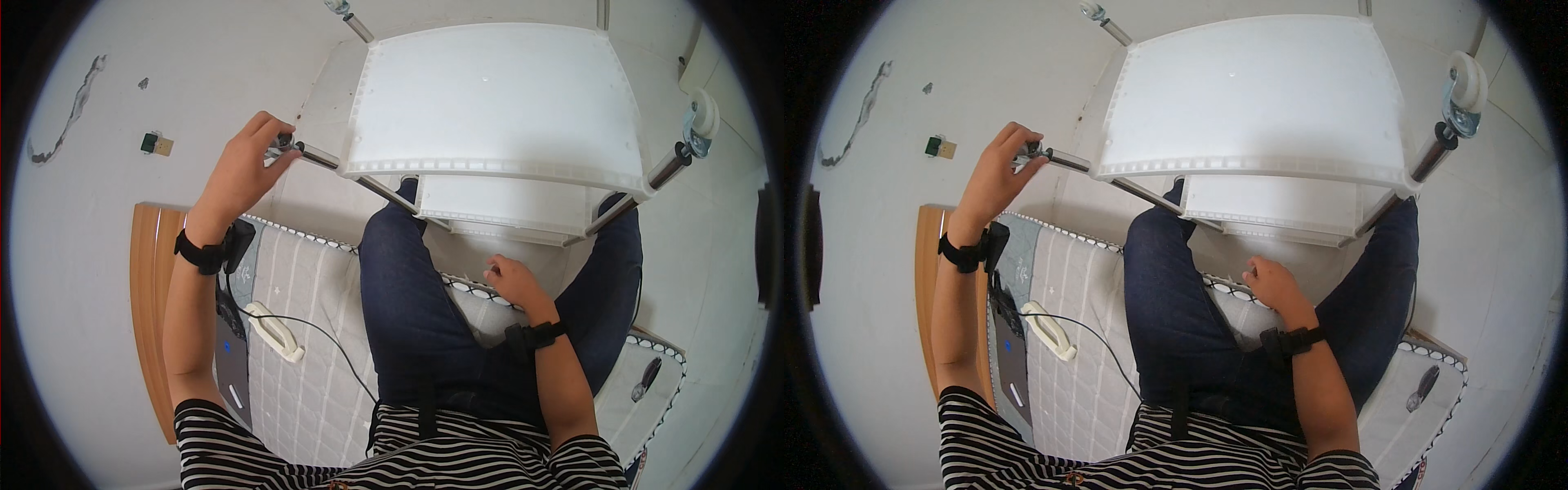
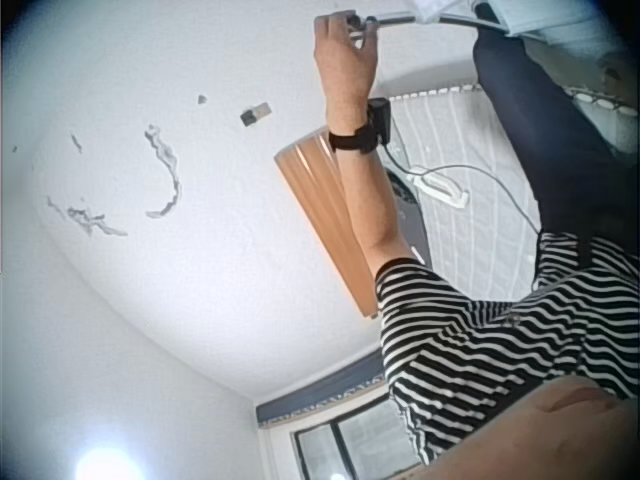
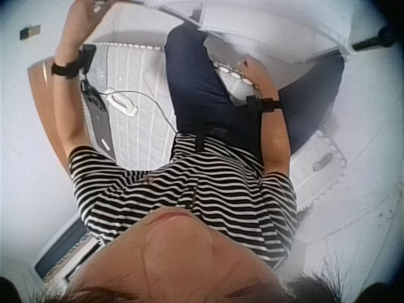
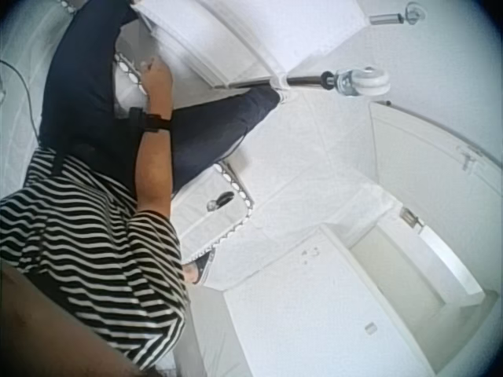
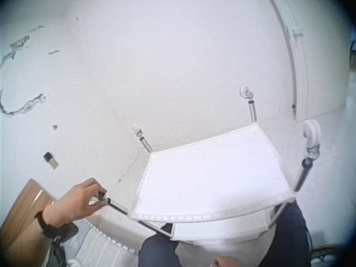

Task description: Assemble a three-tier rolling storage cart by connecting metal tubes, shelves, and wheels.

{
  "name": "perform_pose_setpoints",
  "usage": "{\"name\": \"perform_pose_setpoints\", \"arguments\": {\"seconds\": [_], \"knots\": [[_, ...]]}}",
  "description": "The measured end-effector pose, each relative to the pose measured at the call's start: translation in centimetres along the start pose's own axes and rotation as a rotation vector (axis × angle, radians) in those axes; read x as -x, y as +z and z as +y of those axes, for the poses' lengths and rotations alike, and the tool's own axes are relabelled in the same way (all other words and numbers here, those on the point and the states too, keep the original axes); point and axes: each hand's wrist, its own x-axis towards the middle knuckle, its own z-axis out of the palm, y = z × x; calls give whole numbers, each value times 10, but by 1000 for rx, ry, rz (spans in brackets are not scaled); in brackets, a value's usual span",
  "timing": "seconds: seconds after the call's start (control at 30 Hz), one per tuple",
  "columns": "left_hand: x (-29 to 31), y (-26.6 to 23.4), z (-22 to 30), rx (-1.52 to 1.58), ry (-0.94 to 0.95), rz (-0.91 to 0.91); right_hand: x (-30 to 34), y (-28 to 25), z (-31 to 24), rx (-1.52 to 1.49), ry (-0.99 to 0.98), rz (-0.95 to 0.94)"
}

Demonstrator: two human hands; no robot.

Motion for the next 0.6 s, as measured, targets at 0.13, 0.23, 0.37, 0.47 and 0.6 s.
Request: {"name": "perform_pose_setpoints", "arguments": {"seconds": [0.13,0.23,0.37,0.47,0.6], "knots": [[0,2,-3,49,-13,5,0,0,-1,-2,5,-3],[0,2,-1,135,-64,-6,0,0,0,1,6,-3],[1,-2,2,70,-45,-21,0,-2,-6,-2,31,-20],[-1,-2,3,13,-43,-30,1,-3,-5,-2,29,-20],[0,1,-1,28,-13,2,1,-2,-3,-3,15,-8]]}}
